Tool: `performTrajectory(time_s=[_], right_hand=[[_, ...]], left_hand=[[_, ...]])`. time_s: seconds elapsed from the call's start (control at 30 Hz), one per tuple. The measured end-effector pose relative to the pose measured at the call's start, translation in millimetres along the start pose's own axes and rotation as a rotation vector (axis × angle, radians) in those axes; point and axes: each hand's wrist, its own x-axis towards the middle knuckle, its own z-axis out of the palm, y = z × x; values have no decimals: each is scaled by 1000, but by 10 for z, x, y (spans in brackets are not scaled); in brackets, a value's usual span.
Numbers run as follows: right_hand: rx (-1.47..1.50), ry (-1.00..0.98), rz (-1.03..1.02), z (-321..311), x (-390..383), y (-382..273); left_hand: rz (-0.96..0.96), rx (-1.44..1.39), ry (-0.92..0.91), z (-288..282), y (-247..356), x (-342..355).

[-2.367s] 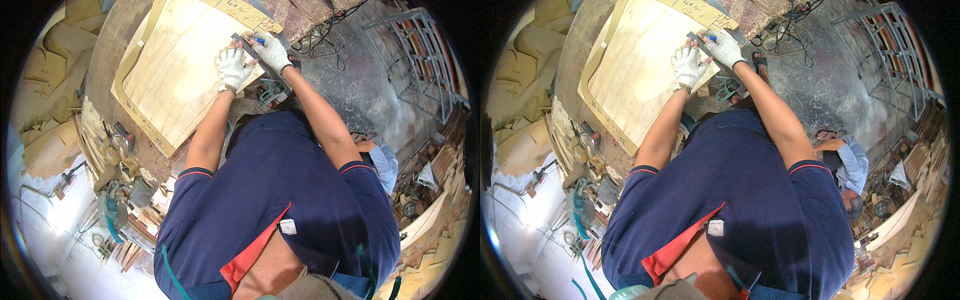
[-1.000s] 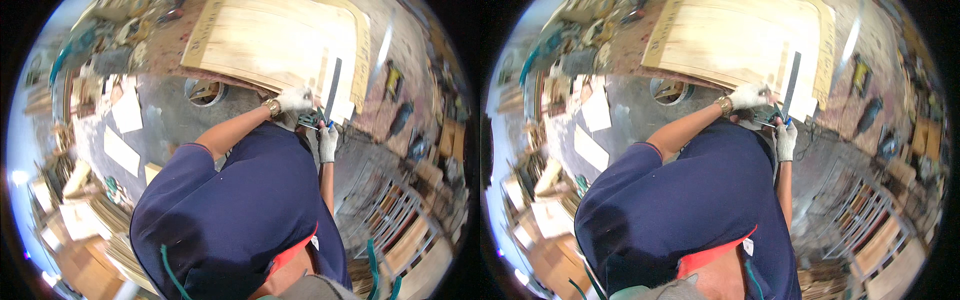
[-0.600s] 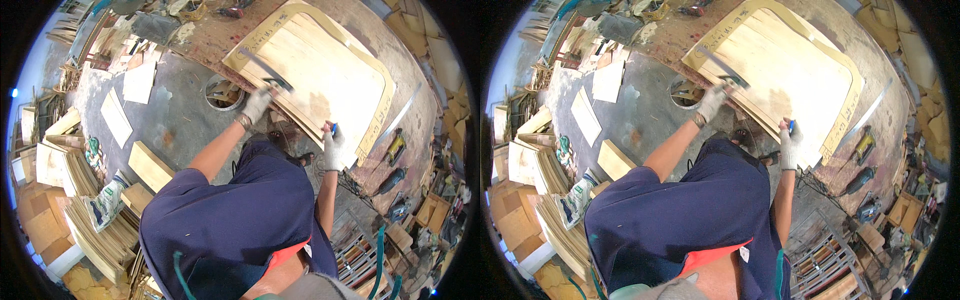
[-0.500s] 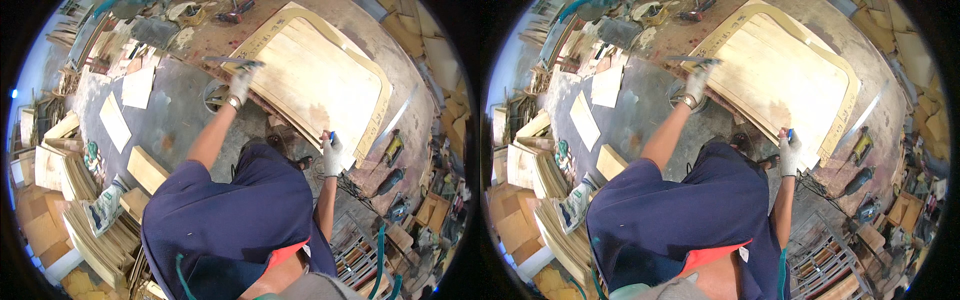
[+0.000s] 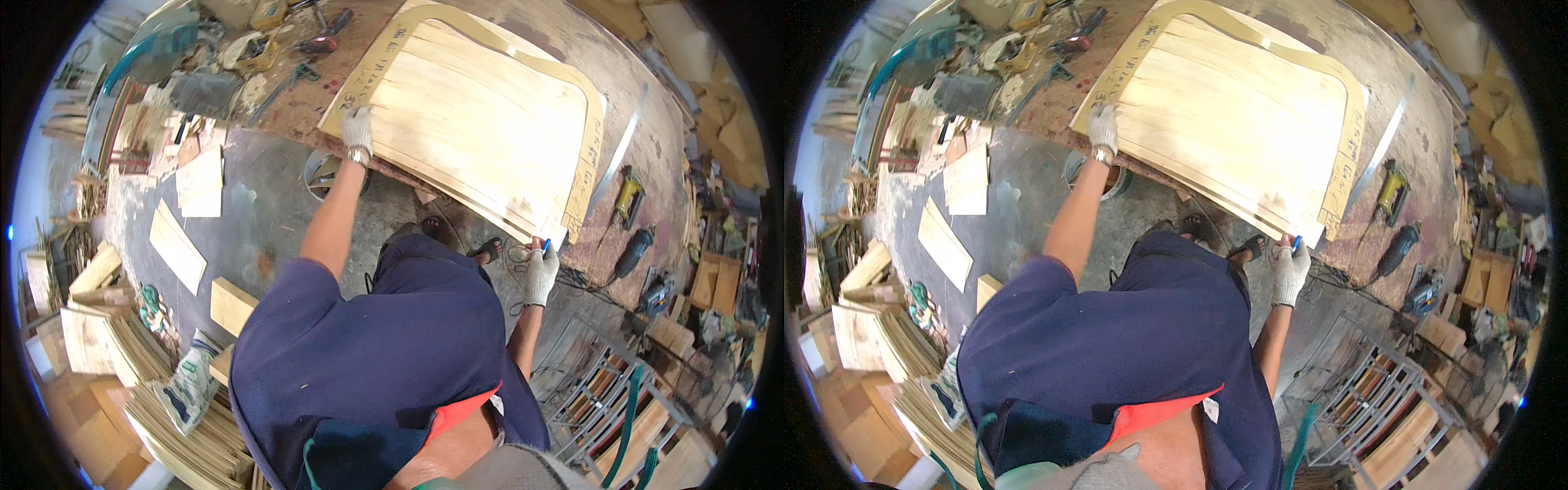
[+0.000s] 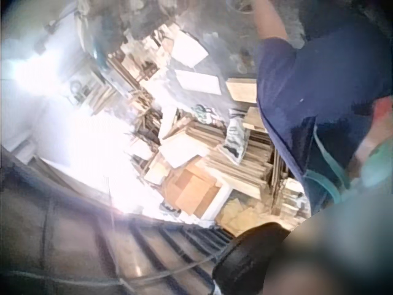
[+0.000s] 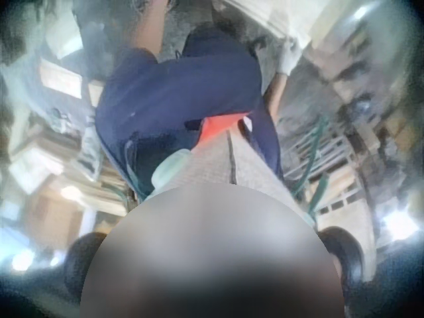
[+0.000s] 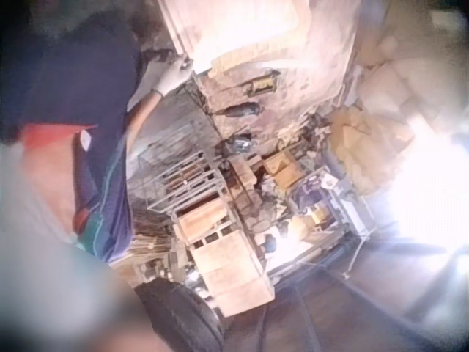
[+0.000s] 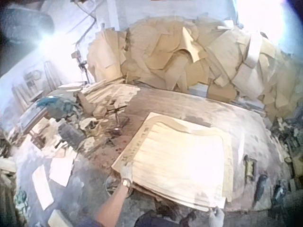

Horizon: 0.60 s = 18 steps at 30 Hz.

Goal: The person measures and marks a large wooden board using a metal ruler, a square, and a marker. They draw straight lines and curved outlines on the board's surface, then place the board on a stack of other pieces.

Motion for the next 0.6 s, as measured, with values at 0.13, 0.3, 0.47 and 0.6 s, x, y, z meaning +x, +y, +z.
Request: performTrajectory(time_s=[0.13, 0.3, 0.47, 0.6], right_hand=[[-113, 193, -31, -430, 58, 320], [-367, 433, 129, -905, 497, 655], [-469, 474, 111, -1056, 1011, 847], [24, 376, 131, -980, 1224, 841]], left_hand=[[-300, -309, 394, -194, -11, -471], [-430, -84, 256, -706, -650, 308], [-550, -128, 161, -889, -1063, 798], [-576, -50, 143, -898, -1044, 829]])
